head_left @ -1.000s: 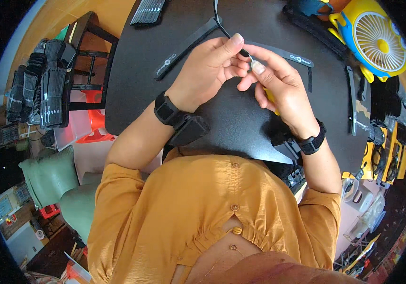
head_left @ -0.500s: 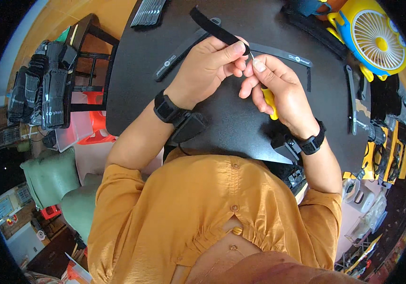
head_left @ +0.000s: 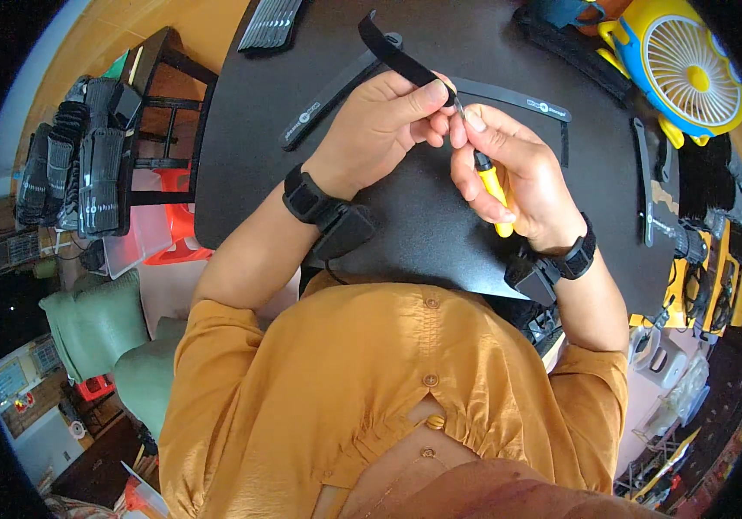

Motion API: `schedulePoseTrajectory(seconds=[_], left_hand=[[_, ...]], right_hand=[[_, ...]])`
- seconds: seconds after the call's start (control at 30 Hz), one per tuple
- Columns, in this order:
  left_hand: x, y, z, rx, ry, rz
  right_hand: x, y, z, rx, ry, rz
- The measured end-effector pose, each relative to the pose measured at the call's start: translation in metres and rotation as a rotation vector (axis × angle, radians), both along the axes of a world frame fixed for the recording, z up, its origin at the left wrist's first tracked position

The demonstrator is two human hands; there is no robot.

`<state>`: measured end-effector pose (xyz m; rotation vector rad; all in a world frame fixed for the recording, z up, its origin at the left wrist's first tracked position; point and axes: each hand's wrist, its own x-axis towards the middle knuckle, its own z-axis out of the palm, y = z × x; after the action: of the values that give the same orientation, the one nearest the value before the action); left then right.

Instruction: Assembling components of a face shield by attaching straps and pins using a small screwdriver.

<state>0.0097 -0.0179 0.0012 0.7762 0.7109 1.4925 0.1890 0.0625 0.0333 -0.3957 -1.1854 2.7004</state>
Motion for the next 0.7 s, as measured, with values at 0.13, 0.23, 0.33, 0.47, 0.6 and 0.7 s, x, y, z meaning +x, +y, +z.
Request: schedulePoseTrajectory(seconds=[0.13,0.23,0.33,0.47,0.6,0.7], left_hand=[[0.001,-0.001,0.001,0.009,0.022,0.025],[0.003,-0.002,0.003,0.001,0.108,0.075],[0.004,-0.002,0.003,-0.053,0.101,0.094],[0.003,-0.003,0.004,-0.04,0.113,0.074],[0.004,-0.004,0.007,-0.063,0.172,0.108],[0.006,-0.005,0.01,-0.091,0.173,0.124]], right_hand=[[-0.001,-0.001,0.002,-0.002,-0.02,-0.003],[-0.002,-0.002,0.002,0.109,-0.062,-0.044],[-0.003,-0.002,0.003,0.243,-0.133,-0.049],[-0.002,0.003,0.002,0.13,-0.063,0.015],[-0.002,0.001,0.002,0.154,-0.081,-0.005],[-0.004,-0.005,0.002,0.459,-0.158,-0.082]])
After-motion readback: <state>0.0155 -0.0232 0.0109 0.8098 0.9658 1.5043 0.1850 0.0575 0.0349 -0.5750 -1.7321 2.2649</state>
